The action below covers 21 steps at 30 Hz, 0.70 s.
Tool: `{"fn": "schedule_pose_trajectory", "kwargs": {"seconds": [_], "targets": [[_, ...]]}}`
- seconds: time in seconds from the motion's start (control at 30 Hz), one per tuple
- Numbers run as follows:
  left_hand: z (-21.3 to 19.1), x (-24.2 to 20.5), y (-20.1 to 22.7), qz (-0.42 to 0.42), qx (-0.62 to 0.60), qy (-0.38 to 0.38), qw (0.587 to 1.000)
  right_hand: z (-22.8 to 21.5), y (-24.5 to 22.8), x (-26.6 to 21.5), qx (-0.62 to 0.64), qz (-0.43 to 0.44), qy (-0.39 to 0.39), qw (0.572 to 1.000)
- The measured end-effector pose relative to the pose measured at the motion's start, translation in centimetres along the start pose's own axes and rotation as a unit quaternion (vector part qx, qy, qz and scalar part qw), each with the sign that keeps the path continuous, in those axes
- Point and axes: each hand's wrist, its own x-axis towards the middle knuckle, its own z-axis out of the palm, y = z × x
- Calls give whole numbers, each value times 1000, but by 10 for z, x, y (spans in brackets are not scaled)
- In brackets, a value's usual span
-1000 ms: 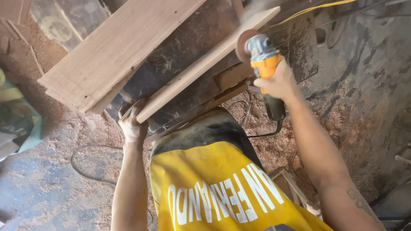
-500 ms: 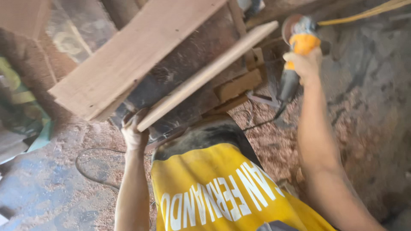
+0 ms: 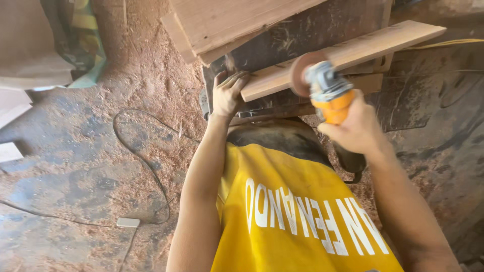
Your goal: The person uses an angle grinder with a sanding disc to smooth the surface and edges of several wooden planks. They hold each plank with one hand while moving the grinder along its length, then flip the plank to sand the other side before setting it aside.
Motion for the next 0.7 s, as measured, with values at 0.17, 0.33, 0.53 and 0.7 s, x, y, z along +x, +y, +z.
{"fn": "schedule_pose_trajectory", "kwargs": {"seconds": [0.17, 0.33, 0.53, 0.7], "targets": [[6, -7, -12, 9, -12, 1, 1000, 34, -60, -1, -19, -13, -107, 994], [9, -13, -15, 22, -5, 0, 1000, 51, -89, -8, -43, -7, -134, 990], [6, -10, -13, 52, 17, 10, 998, 54, -92, -17, -71, 49, -161, 983], [1, -7, -12, 71, 18, 7, 997, 35, -49, -21, -58, 79, -101, 990]]}}
